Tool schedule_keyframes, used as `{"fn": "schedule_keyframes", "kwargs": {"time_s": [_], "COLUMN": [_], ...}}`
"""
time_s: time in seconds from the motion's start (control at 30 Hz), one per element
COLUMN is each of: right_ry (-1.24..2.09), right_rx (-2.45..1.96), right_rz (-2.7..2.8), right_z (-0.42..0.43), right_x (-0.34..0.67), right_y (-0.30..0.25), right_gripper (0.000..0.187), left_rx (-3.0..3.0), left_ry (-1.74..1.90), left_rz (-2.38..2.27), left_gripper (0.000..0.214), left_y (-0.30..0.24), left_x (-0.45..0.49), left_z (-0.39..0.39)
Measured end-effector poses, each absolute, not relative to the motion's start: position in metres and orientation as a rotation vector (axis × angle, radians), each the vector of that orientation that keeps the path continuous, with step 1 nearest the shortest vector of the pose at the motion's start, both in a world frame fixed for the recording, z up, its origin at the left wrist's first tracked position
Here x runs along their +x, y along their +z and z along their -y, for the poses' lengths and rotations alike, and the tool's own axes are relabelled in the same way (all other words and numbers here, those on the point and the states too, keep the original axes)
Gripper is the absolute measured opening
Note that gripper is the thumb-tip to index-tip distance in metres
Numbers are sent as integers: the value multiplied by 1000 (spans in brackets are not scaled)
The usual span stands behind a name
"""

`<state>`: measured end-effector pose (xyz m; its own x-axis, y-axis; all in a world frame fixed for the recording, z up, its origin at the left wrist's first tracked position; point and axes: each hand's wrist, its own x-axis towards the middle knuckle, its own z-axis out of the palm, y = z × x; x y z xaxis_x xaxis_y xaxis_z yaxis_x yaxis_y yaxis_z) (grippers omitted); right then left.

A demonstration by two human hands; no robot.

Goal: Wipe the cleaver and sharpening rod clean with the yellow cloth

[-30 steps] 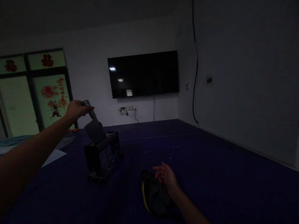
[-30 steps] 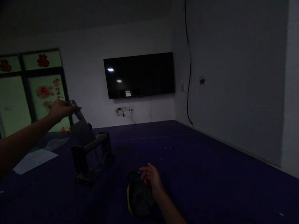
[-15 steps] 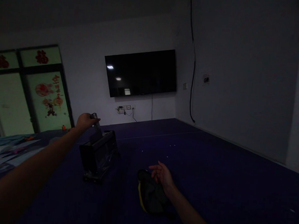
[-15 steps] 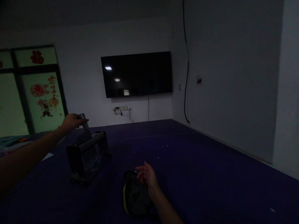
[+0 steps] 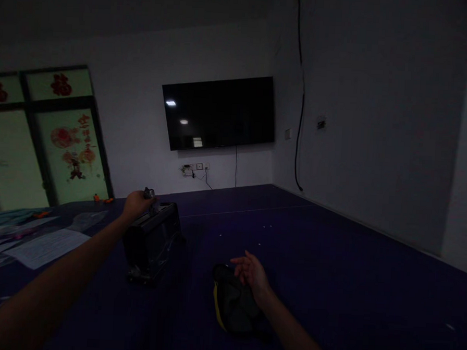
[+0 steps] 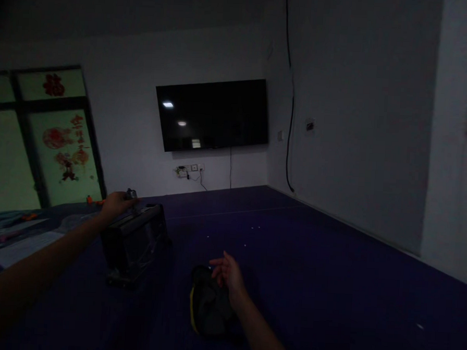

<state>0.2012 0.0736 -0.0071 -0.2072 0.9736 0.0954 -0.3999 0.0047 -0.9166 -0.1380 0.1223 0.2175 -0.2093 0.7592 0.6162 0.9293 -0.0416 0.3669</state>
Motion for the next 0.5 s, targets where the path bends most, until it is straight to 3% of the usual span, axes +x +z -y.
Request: {"fn": "schedule_keyframes", "kwargs": {"time_s": [0.23, 0.5], "right_ry": [1496, 1489], "right_rx": [-808, -828], "right_rz": [999, 988], "right_z": [-70, -70], "right_x": [200, 200], "right_y": [-4, -3], "right_gripper": [51, 54], "left_rx": [-1705, -1825], "left_ry": [-1347, -1618], "left_rz": [2021, 2071], "left_gripper": [53, 35], "left_y": [213, 203], "left_x": [-142, -145], "left_z": [-119, -130]}}
